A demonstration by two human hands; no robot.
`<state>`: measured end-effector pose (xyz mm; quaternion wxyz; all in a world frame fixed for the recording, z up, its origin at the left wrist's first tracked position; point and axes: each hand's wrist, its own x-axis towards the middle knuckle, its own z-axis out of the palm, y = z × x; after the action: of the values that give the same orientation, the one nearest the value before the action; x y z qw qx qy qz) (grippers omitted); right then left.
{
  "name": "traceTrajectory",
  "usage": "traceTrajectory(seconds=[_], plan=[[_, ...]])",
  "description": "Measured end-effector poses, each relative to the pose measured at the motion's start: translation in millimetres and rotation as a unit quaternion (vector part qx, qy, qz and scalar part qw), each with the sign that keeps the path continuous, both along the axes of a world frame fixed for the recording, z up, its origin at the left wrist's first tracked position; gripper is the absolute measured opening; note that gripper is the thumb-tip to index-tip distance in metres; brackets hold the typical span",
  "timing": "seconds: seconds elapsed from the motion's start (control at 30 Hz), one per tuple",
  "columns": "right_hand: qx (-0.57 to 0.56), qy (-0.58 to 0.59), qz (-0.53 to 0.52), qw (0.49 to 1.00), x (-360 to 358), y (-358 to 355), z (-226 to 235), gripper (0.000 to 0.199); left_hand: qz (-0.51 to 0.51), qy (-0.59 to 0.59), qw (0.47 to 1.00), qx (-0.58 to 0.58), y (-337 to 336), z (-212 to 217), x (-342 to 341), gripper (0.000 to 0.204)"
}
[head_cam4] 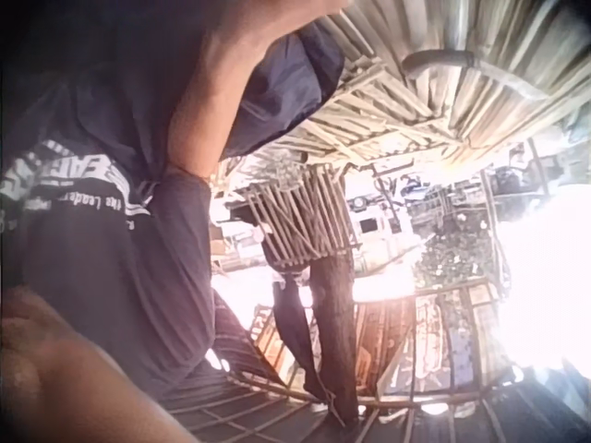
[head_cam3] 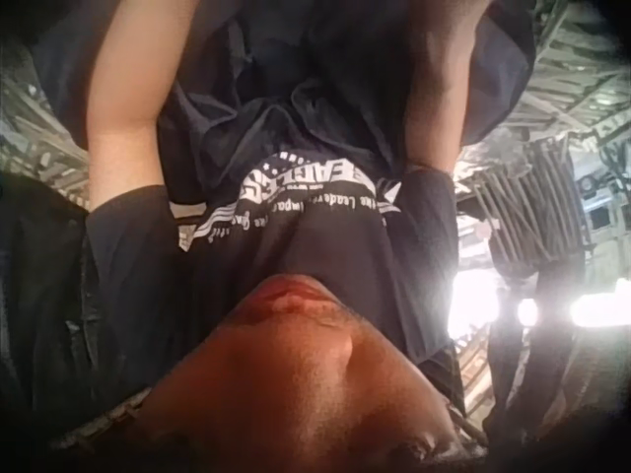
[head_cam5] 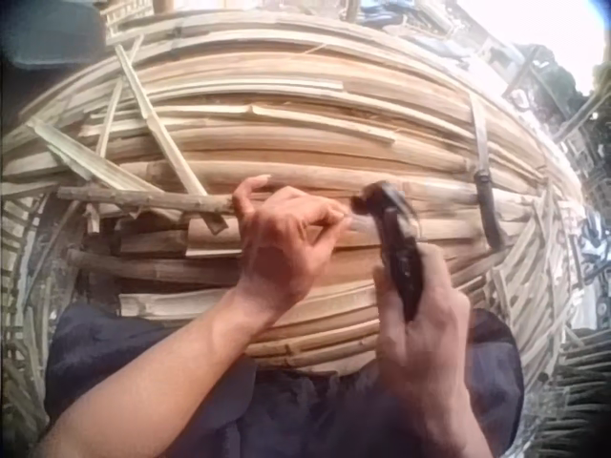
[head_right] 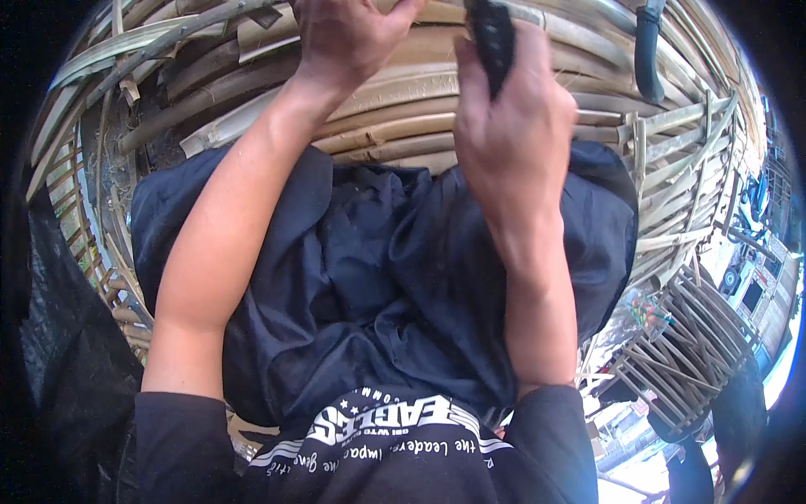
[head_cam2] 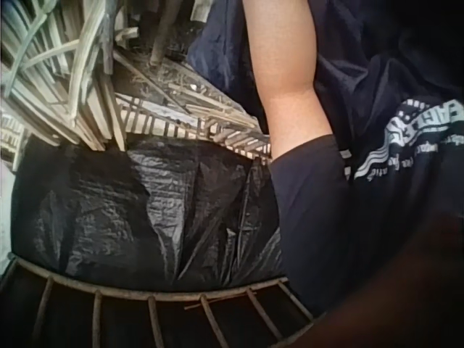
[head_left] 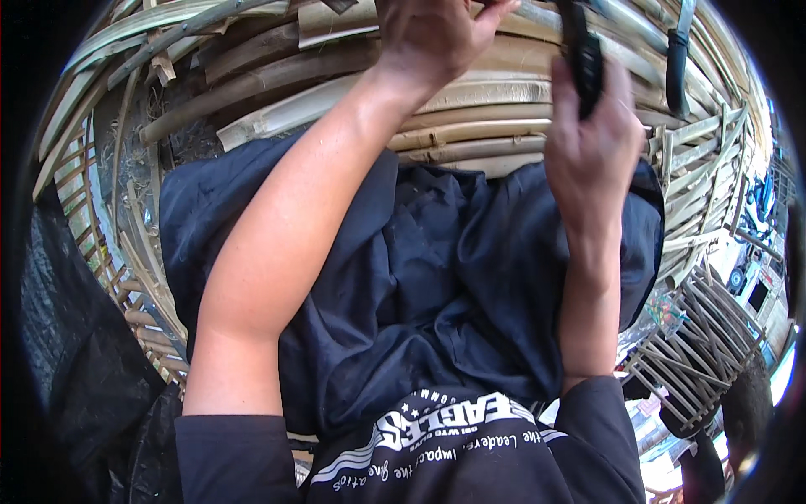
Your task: The person weaves thin bamboo strips onto a circular bamboo frame, using a multi-tool hammer to secure or adjust the strips and a knife to trim them.
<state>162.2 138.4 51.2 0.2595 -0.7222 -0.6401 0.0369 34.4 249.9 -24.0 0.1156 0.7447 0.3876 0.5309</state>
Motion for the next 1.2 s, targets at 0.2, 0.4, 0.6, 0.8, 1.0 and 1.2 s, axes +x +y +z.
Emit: traceTrajectory(seconds=[0.2, 0.4, 0.6, 0.8, 1.0, 1.2], plan=[[-0.017, 0.035, 0.028, 0.999, 1, 2, -3, 0.028, 0.005, 0.01, 1.0, 0.0, 0, -1, 0, 0.013], [0.037, 0.033, 0.018, 0.999, 1, 6, -9, 0.023, 0.005, 0.028, 1.0, 0.005, 3, -1, -1, 0.012], [0.028, 0.04, -0.004, 0.999, -6, -1, -5, 0.028, 0.002, 0.03, 1.0, 0.0, 3, -1, 0, 0.01], [0.1, 0.116, 0.0, 0.988, -13, -2, -7, 0.027, -0.001, 0.019, 1.0, 0.014, 4, 0, 3, 0.008], [0.13, 0.093, 0.018, 0.987, -9, -3, -8, 0.02, 0.008, 0.013, 1.0, 0.006, 4, 1, 3, 0.012], [0.07, 0.046, 0.02, 0.996, -8, -4, -5, 0.026, 0.009, 0.017, 1.0, -0.004, 2, -3, -1, 0.012]])
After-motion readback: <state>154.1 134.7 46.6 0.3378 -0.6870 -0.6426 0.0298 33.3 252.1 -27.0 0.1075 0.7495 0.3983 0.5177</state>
